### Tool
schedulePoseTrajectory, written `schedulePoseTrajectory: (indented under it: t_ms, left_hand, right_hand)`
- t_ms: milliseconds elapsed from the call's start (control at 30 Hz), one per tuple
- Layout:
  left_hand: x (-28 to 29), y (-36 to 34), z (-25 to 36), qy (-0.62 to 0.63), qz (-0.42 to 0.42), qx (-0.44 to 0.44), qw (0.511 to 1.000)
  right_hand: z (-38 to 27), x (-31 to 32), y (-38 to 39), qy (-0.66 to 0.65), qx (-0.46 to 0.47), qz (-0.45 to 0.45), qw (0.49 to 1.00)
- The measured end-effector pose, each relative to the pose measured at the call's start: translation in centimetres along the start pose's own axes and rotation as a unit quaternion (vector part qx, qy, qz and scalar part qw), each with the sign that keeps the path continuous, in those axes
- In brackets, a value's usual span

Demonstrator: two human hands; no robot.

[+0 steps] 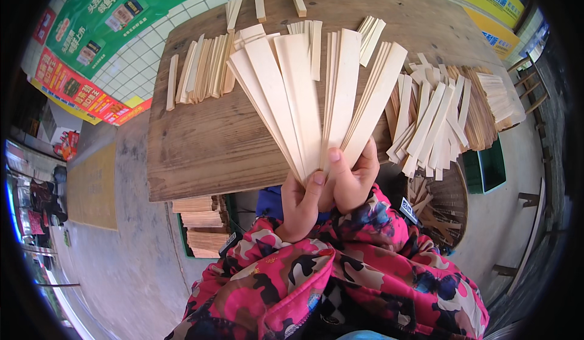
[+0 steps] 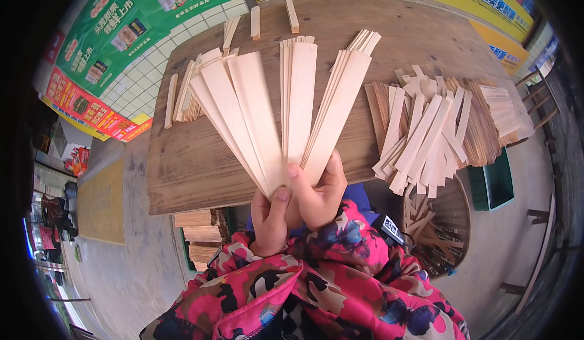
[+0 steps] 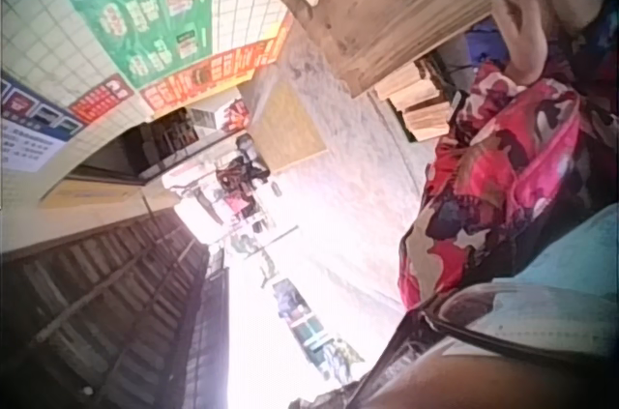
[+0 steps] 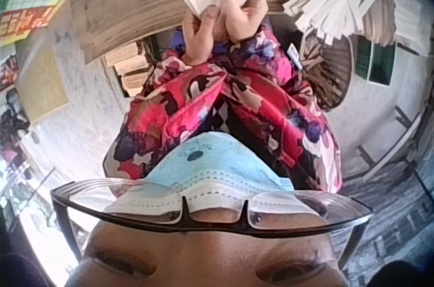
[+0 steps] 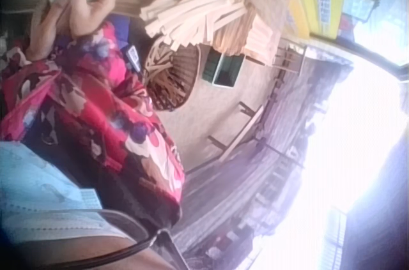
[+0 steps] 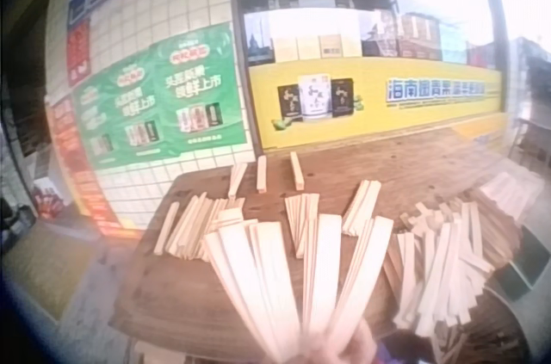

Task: The person repeatedly picks up bundles of thin wooden sticks from a wooden table, fans them out, and separates them into smaller groups. The person handles the sticks by hand, moving them between piles on the table and into a nearby basket.

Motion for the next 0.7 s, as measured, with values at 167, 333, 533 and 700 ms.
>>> schedulePoseTrajectory:
  t_ms: [167, 333, 533, 700]
  left_hand:
    - [-0.5, -0.2, -0.2, 0.047, -0.023, 0.019, 0.998]
    - [-1.2, -0.4, 0.0, 0.11, -0.037, 0.033, 0.993]
    - [-1.4, -0.5, -0.2, 0.12, -0.054, 0.053, 0.99]
    - [-2.3, -0.5, -0.7, 0.102, -0.105, 0.074, 0.986]
  right_hand:
    - [0.2, -0.6, -0.2, 0.042, -0.012, -0.029, 0.999]
    - [0.8, 0.0, 0.0, 0.04, -0.021, -0.013, 0.999]
    - [1.2, -0.2, 0.2, 0.031, -0.022, -0.036, 0.999]
    - [-0.2, -1.2, -0.8, 0.188, 0.059, -0.096, 0.976]
Point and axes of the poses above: each hand's wrist, its own y-axis away from the middle knuckle, its own x-axis out of the back of the hand, z = x × y, the point moved 10 cm from there along -y, towards the middle knuckle, and after that the axes turned 2 degrees about -z, right-handed, at the moved point
